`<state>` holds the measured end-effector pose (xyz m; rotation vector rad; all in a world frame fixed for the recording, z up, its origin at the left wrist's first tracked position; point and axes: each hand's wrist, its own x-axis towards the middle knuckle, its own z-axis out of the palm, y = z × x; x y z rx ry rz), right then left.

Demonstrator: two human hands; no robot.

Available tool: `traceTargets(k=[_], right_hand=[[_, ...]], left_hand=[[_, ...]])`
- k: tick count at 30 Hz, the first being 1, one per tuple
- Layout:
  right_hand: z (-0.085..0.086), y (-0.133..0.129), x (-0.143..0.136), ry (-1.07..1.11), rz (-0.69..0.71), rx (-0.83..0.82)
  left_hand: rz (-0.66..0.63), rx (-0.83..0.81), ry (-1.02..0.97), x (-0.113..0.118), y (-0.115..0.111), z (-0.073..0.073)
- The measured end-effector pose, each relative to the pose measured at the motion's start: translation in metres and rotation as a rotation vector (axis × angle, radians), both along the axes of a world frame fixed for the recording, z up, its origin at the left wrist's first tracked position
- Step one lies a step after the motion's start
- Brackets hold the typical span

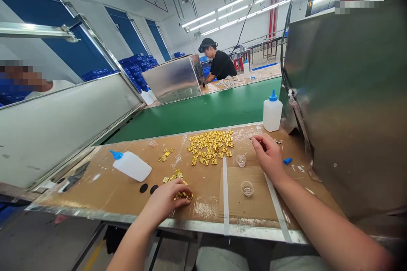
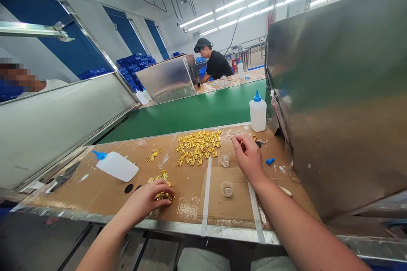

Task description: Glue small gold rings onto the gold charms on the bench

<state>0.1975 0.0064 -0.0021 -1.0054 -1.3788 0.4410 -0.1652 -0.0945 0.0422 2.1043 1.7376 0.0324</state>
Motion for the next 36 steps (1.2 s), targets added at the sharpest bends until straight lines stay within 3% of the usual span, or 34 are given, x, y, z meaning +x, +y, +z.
traceTargets(k=[5,12,16,21,24,27,32,36], right_hand=[[-0.002,0.000,0.000,-0.041,0.014,-0.010],[-0.001,0.004,0.009,-0.256,-0.041,-0.163],[0.007,-0.001,0.011,-0.557,-0.088,-0.345],[0.010,-0.003,0.004,-0.748,-0.063,-0.457],[0.007,-0.002,0.000,-0.789,-0.024,-0.470],[0.005,-0.001,-0.002,-0.812,0.000,-0.463],[0.003,0.001,-0.004,-0.791,0.017,-0.466],[0.002,0.003,-0.005,-0.773,0.038,-0.494]], left_hand=[[0.039,0.016,-0.006,0.000,0.008,-0.010],[-0.046,0.054,-0.066,0.014,0.021,-0.010],[-0.067,0.159,-0.266,0.046,0.029,-0.004],[-0.027,0.300,-0.657,0.112,0.060,0.001],[-0.030,0.380,-0.787,0.147,0.086,-0.008],[-0.026,0.410,-0.821,0.166,0.103,-0.025],[-0.167,0.405,-0.803,0.169,0.102,-0.052],[-0.253,0.391,-0.711,0.171,0.100,-0.064]])
